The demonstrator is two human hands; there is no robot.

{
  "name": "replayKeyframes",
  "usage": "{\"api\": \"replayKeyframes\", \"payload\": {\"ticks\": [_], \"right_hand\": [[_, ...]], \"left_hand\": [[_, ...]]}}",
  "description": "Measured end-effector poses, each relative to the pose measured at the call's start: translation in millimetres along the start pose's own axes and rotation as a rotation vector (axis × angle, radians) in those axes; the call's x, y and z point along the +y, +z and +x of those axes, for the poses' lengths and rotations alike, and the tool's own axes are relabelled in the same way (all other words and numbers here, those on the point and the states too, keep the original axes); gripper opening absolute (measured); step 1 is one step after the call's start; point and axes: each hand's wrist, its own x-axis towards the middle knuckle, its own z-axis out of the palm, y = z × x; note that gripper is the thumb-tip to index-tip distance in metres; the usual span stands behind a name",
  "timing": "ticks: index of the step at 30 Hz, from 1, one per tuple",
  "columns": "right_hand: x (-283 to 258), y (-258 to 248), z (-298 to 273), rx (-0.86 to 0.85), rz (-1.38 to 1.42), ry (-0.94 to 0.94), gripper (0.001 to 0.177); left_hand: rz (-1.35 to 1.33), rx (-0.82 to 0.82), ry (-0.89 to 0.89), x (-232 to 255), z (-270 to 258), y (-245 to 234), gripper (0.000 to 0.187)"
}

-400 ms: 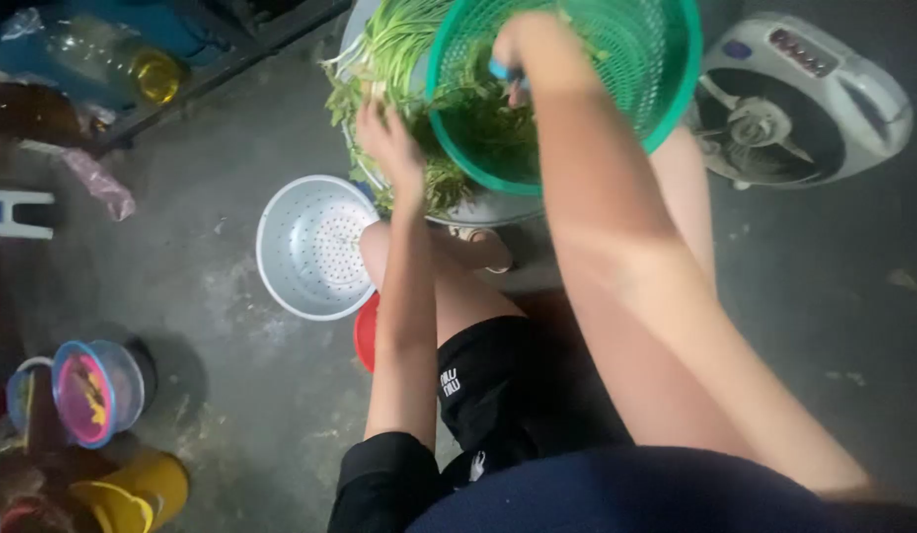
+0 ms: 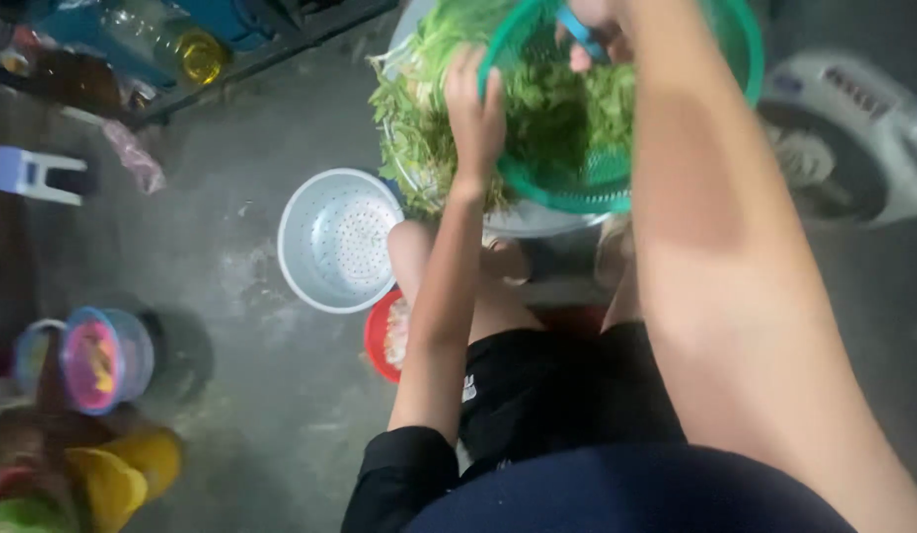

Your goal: The recorder is using scissors to cut leafy green vegetables into a green basket while sitting on the floor.

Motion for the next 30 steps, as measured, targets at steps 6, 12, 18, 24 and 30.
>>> {"api": "replayKeyframes", "payload": {"ticks": [6,12,18,24,30], "right_hand": [[19,56,-53,0.152,0.123,-0.074,0.024],[57,103,-51,0.208,0.084,-0.21,0.041],[116,134,-57,0.148,0.346,-0.316,0.041],[132,148,-69,0.174,0.496,-0.341,0.037],[141,152,-69,0.151,0.576,-0.383,0.035]], "left_hand": [[-0.126,0.108,-0.189,-8,-3,-3,0.031],[0.212,0.285,-0.457,-117,-38,2,0.016],[0.446,0.331,-0.501,-182,-49,-12,0.013],[0.578,0.185,-0.439,-191,-29,-14,0.008],[0.647,0.161,-0.398,-199,-23,8,0.01]]}}
